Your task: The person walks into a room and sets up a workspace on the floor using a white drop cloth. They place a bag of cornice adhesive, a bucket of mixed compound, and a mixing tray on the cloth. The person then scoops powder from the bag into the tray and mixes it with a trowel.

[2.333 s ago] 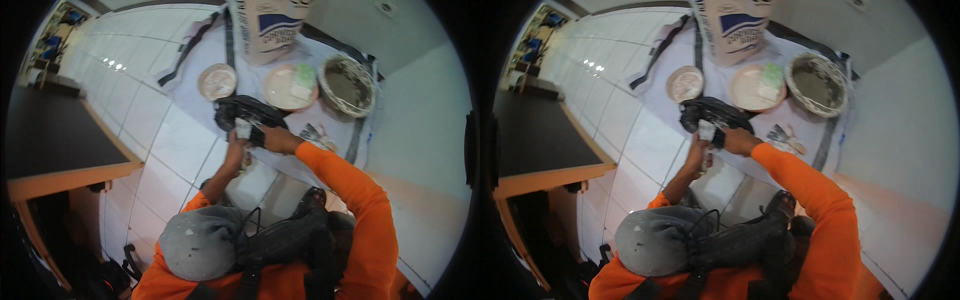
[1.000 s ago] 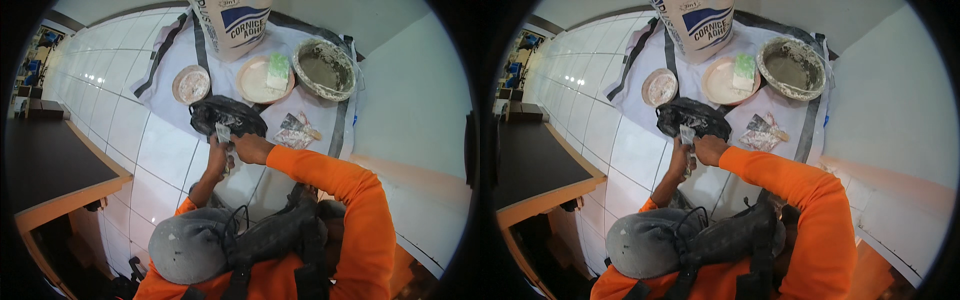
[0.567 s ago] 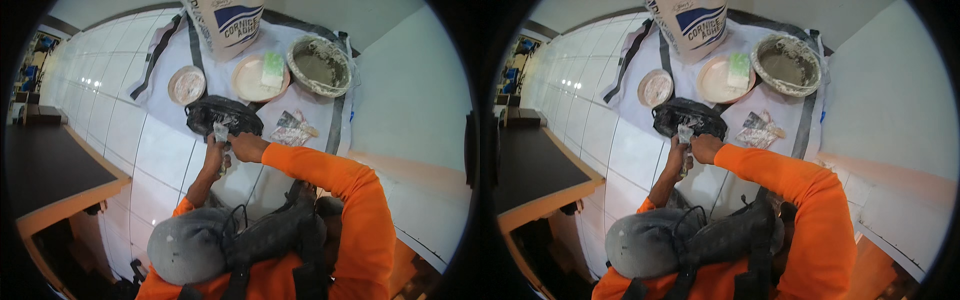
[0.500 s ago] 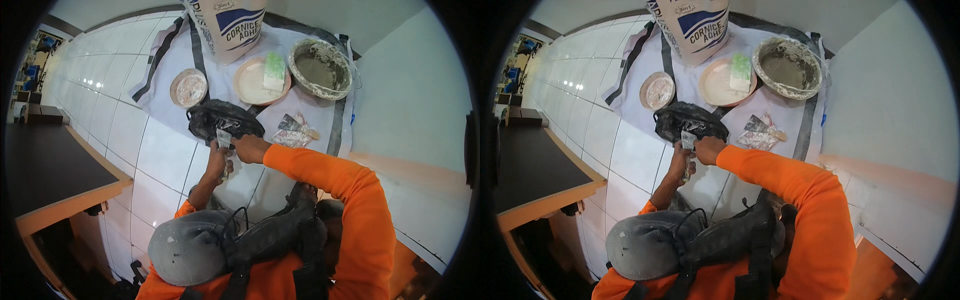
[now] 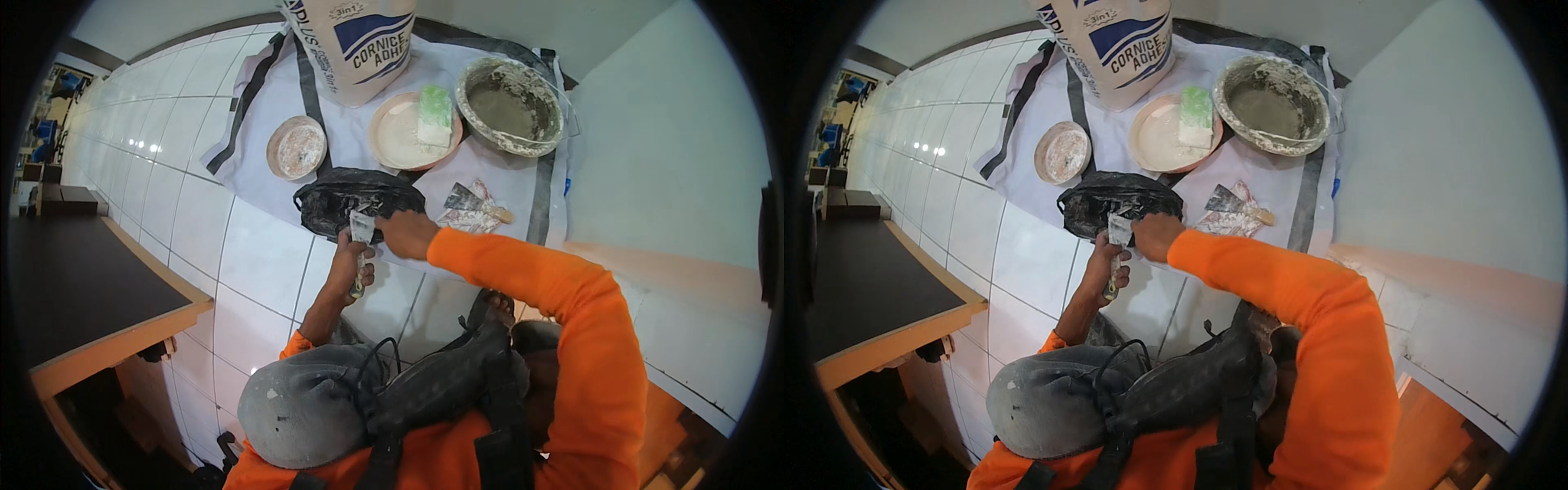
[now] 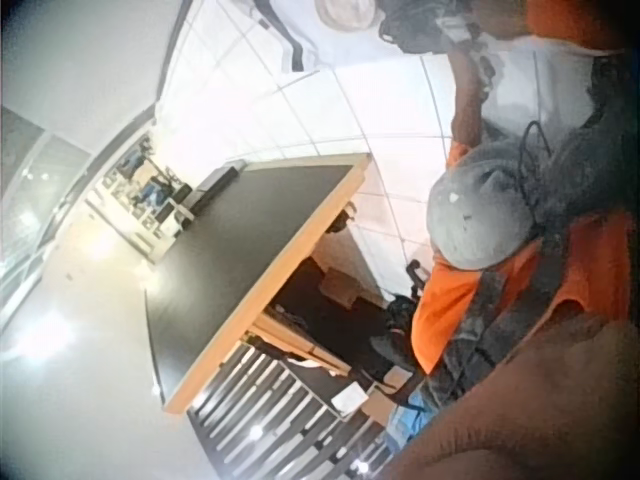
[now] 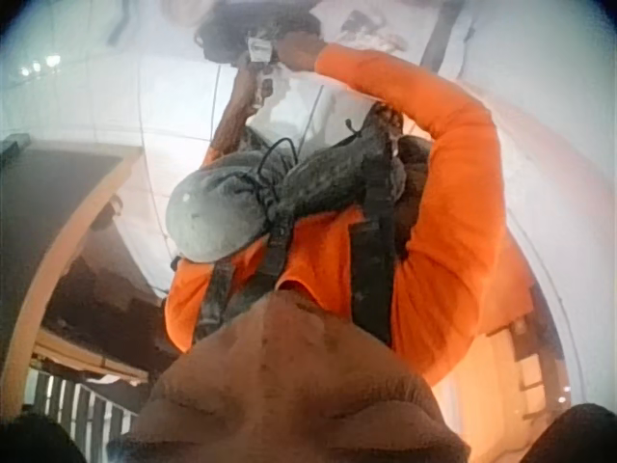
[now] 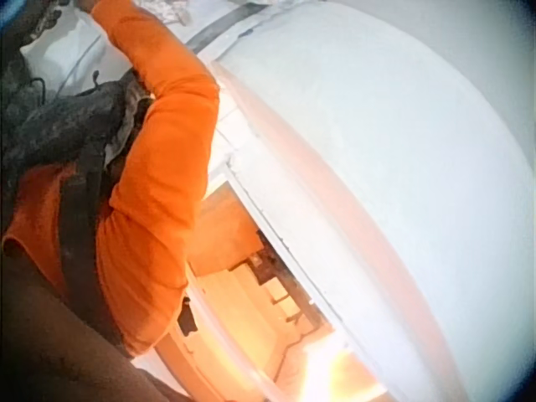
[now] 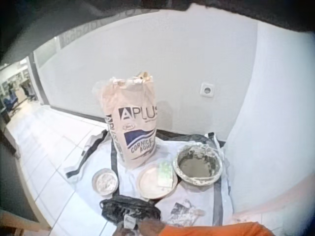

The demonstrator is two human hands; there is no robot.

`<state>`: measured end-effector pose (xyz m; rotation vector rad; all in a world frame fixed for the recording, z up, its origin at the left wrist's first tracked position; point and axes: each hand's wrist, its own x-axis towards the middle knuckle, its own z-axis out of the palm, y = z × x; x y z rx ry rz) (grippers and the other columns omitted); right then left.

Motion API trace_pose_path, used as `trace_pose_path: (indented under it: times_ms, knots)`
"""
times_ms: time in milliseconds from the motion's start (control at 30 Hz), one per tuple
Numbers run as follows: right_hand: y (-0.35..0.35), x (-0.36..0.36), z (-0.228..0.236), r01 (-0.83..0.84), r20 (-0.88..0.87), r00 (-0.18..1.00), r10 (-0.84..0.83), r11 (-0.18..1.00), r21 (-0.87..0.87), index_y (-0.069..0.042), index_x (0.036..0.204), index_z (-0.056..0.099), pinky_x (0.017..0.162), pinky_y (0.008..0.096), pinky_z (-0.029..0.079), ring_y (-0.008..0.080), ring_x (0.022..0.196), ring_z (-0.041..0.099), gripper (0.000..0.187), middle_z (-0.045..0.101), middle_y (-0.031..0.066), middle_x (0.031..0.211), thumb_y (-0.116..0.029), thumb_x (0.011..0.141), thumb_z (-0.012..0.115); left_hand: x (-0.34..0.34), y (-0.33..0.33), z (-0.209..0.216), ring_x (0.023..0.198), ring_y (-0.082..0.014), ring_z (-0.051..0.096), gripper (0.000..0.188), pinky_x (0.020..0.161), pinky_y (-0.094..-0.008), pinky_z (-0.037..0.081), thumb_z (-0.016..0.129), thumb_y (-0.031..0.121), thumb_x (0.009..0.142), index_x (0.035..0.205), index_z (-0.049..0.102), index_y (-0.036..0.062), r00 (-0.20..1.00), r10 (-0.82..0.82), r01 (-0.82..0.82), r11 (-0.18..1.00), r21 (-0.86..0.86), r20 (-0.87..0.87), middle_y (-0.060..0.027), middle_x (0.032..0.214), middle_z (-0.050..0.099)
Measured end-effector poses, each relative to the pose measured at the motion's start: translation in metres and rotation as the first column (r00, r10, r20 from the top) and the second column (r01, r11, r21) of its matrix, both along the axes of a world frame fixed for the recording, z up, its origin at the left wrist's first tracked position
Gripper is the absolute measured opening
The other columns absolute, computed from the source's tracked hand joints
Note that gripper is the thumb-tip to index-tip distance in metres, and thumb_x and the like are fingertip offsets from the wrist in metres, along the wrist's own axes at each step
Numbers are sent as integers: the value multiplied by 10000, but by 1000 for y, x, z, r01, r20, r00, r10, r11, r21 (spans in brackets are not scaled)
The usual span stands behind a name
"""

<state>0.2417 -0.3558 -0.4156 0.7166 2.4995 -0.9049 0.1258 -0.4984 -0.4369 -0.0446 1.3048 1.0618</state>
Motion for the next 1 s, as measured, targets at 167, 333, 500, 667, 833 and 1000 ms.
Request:
trace_pose_path:
  times_ms: [167,333,500,667,833,1000]
  knots:
    - [-2,5,-2,8,12,1000,-7,999,-44,-15,1220,615,867,536,551,447,1037,672,347,670,275,1128,-123,901,529,-13,1,3,482,-71,376,327,366,-207,296,406,136,957,1253,400,274,997,68,-69,996,53,34,2,840,479]
    - [1,20,4,-8,-60,998,13,997,74,-23,1166,646,779,524,568,419,937,705,316,700,254,1021,-140,897,529,-9,3,6,472,-62,373,325,357,-190,286,398,123,966,1259,401,265,998,-18,15,999,48,67,21,791,469]
    - [-2,25,0,-45,-112,992,64,986,163,-21,1100,667,713,517,572,386,863,718,277,712,222,949,-150,883,552,-12,-3,9,466,-56,363,376,350,-186,277,401,120,970,1311,389,277,993,-13,12,1000,17,119,15,795,463]
    - [17,24,-19,-5,-104,994,28,977,214,-46,1113,664,695,507,572,380,820,714,271,707,199,894,-141,892,539,-5,2,16,457,-54,354,406,345,-193,277,409,119,965,1335,382,282,997,-40,40,999,7,67,12,803,463]
    - [4,35,12,-54,-111,991,78,976,210,-58,1163,641,676,499,571,348,779,719,303,706,161,802,-134,893,527,-18,-4,11,455,-57,354,395,345,-194,286,412,122,964,1325,377,279,984,-27,21,999,33,174,20,806,470]
    - [-8,23,3,-44,-201,976,90,974,223,-26,1133,644,656,491,570,369,783,718,295,712,184,833,-133,879,543,-14,2,4,464,-61,356,381,352,-197,289,406,118,963,1311,387,272,993,-37,37,999,-1,108,14,803,467]
